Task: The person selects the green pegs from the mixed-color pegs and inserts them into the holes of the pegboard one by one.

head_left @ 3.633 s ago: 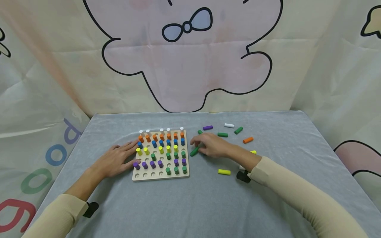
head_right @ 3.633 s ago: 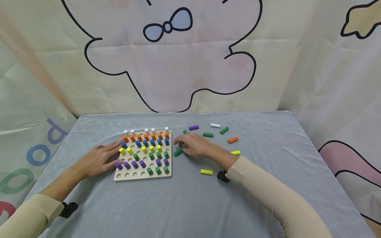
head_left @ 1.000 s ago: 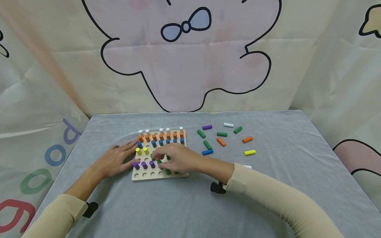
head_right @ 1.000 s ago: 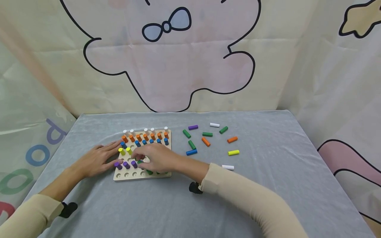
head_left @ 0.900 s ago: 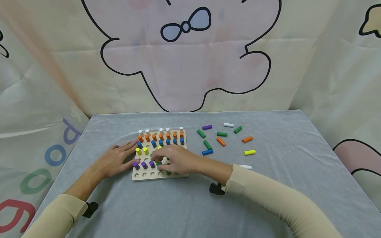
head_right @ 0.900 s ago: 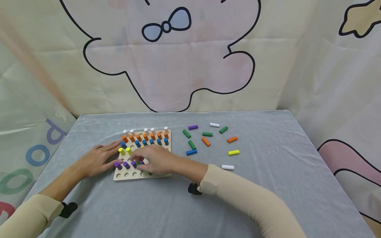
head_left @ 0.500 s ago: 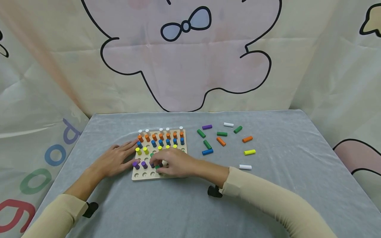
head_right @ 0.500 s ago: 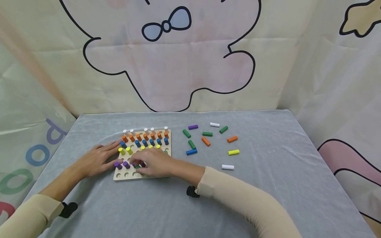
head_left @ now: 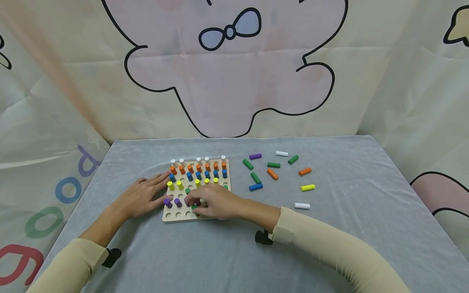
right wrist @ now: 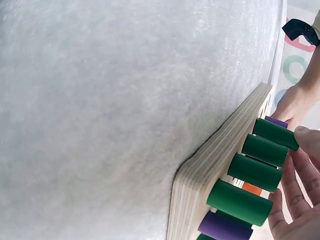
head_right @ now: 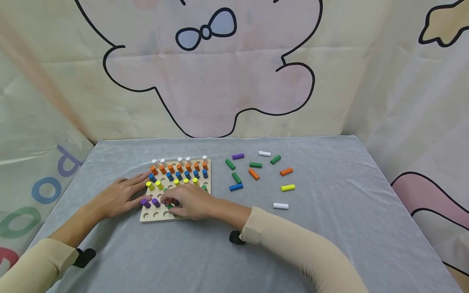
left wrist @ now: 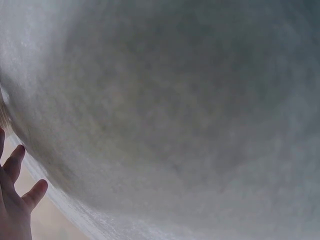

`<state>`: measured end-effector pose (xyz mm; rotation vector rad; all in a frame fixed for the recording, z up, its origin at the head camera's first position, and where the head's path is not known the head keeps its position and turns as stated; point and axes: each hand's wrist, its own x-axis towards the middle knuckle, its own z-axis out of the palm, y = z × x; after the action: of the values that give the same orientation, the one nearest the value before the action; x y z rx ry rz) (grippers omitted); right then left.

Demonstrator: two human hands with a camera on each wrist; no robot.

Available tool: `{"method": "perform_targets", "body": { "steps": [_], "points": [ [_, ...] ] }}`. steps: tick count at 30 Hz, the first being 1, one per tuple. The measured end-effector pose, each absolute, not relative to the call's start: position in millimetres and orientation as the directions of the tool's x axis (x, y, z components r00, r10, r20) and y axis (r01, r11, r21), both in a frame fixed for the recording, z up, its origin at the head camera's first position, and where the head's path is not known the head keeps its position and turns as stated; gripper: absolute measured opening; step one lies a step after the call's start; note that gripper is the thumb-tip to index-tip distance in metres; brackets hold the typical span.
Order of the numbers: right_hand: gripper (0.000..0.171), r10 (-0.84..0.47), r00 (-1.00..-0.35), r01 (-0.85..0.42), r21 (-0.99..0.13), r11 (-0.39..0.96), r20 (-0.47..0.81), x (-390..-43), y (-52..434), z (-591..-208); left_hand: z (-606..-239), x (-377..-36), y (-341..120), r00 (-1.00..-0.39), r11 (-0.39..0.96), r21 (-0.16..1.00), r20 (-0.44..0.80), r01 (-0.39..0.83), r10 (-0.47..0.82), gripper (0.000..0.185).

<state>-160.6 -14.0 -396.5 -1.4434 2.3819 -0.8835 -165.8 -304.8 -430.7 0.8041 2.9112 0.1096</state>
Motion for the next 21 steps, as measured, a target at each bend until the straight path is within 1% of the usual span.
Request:
{"method": "perform_targets", "body": {
  "steps": [9, 21],
  "points": [
    [0.026, -0.854, -0.507, -0.719, -0.603, 0.345, 0.116, -161.6, -13.0, -395.6, -429.7, -166.3, -303.3, -0.854, 0.859, 0.099, -0.098, 0.503, 0.512, 0.075],
    [0.025, -0.858, -0.503, -0.724, -0.592, 0.354, 0.102, -161.4, -10.0, -392.5, -430.8, -166.7, -304.4, -0.852, 0.857, 0.102, -0.101, 0.506, 0.514, 0.075]
  ]
}}
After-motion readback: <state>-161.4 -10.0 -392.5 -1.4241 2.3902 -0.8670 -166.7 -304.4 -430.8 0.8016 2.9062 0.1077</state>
